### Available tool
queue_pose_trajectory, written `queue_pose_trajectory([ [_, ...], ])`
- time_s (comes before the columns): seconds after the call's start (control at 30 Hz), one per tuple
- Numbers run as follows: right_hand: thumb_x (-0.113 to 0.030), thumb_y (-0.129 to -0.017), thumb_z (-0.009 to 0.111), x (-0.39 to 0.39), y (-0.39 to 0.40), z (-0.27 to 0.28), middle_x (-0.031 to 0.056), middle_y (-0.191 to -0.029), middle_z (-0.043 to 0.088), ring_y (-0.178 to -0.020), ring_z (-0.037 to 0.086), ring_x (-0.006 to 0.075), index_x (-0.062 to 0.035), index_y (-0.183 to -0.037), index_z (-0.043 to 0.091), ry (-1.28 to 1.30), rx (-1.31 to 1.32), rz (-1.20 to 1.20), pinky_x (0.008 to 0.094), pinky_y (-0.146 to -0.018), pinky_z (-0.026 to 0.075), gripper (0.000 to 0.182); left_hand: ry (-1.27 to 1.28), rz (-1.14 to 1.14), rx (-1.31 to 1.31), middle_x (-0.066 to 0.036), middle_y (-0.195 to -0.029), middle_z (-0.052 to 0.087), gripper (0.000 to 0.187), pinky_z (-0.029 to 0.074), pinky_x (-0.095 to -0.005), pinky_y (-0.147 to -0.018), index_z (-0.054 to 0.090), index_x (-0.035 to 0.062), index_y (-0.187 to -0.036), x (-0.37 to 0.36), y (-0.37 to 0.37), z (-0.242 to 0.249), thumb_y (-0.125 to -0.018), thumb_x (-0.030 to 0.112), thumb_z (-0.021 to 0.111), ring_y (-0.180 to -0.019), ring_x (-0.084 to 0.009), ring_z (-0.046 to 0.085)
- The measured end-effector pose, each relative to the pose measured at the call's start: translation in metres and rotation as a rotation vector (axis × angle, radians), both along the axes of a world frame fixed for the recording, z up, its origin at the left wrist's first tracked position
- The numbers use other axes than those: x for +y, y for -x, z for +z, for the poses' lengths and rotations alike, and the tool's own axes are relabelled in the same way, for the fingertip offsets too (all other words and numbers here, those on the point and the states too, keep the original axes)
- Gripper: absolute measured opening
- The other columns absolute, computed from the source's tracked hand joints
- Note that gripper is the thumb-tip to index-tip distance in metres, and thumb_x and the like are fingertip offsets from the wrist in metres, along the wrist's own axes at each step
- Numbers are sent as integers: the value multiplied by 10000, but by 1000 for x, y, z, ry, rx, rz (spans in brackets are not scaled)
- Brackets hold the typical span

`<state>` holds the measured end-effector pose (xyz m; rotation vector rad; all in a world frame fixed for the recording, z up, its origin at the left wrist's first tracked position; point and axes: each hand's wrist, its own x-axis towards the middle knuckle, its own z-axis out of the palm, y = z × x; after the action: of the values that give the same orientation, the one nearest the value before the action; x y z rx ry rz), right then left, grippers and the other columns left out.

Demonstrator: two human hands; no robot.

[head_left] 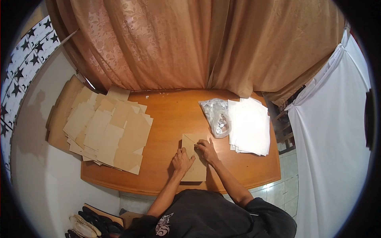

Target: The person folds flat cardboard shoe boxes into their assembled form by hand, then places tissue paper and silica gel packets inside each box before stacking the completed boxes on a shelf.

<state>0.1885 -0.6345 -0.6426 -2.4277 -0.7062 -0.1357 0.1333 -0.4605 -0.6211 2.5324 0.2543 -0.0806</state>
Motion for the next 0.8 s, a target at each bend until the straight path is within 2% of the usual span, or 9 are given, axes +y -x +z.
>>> queue_pose_trajectory([
  [0.1,-10,-839,602,1,3,1,120,-1269,585,-1275,522,292,-91,-1229,629,-119,118,8,622,-1179,178,399,5,-11,1,-237,-1186,588,594,508,-528,-884,563,-6,-1194,3,-2,-5,-789,392,737,-1095,-420,600],
  [0.17,26,-832,629,1,10,10,145,-1267,577,-1256,522,329,-81,-1279,598,-263,43,-153,555,-1156,287,461,-12,-3,-28,-233,-1177,586,591,507,-529,-884,561,-2,-1187,2,-1,-9,-794,402,740,-1093,-418,598],
  [0.2,26,-832,629,2,12,9,145,-1267,577,-1256,522,329,-81,-1279,598,-264,41,-155,555,-1156,287,461,-13,-5,-30,-233,-1177,586,591,507,-529,-884,561,-2,-1187,3,0,-9,-794,402,740,-1093,-418,598],
  [0.27,-21,-892,618,3,15,6,184,-1264,574,-1213,532,364,-61,-1287,594,-362,-14,-369,462,-1088,399,398,-25,-27,-40,-206,-1177,575,609,525,-540,-864,546,9,-1208,3,-1,-10,-804,422,736,-1091,-399,609],
  [0.3,-73,-915,639,1,17,6,210,-1258,571,-1180,536,376,-55,-1274,611,-319,-11,-354,419,-1038,437,360,-25,-33,-40,-206,-1177,575,609,525,-540,-864,546,9,-1208,2,0,-9,-804,422,736,-1091,-399,609],
  [0.4,-119,-887,684,1,21,-2,206,-1271,556,-1183,531,388,-66,-1282,615,-154,2,-238,423,-1023,450,405,-50,-42,-39,-206,-1175,576,610,527,-535,-859,550,7,-1207,1,0,-8,-805,424,740,-1092,-397,609],
  [0.47,-167,-865,716,6,24,-2,195,-1206,578,-1173,530,370,-70,-1216,645,-174,5,-269,454,-1013,436,371,-50,-26,-19,-226,-1169,581,609,511,-515,-883,561,-3,-1198,-2,-1,-8,-793,415,742,-1093,-411,597],
  [0.53,-184,-849,733,10,23,6,150,-1165,597,-1133,539,330,-87,-1104,681,0,-133,-326,465,-970,426,278,-33,-34,-16,-226,-1169,580,605,512,-513,-883,564,-4,-1197,-2,-2,-6,-791,408,742,-1097,-409,595],
  [0.8,-195,-802,687,25,0,0,86,-1043,608,-1035,547,290,-99,-969,657,227,-370,-342,492,-922,385,194,-14,-38,-2,-237,-1168,576,592,510,-513,-894,563,-19,-1185,-1,-1,-1,-784,378,744,-1108,-409,587],
])
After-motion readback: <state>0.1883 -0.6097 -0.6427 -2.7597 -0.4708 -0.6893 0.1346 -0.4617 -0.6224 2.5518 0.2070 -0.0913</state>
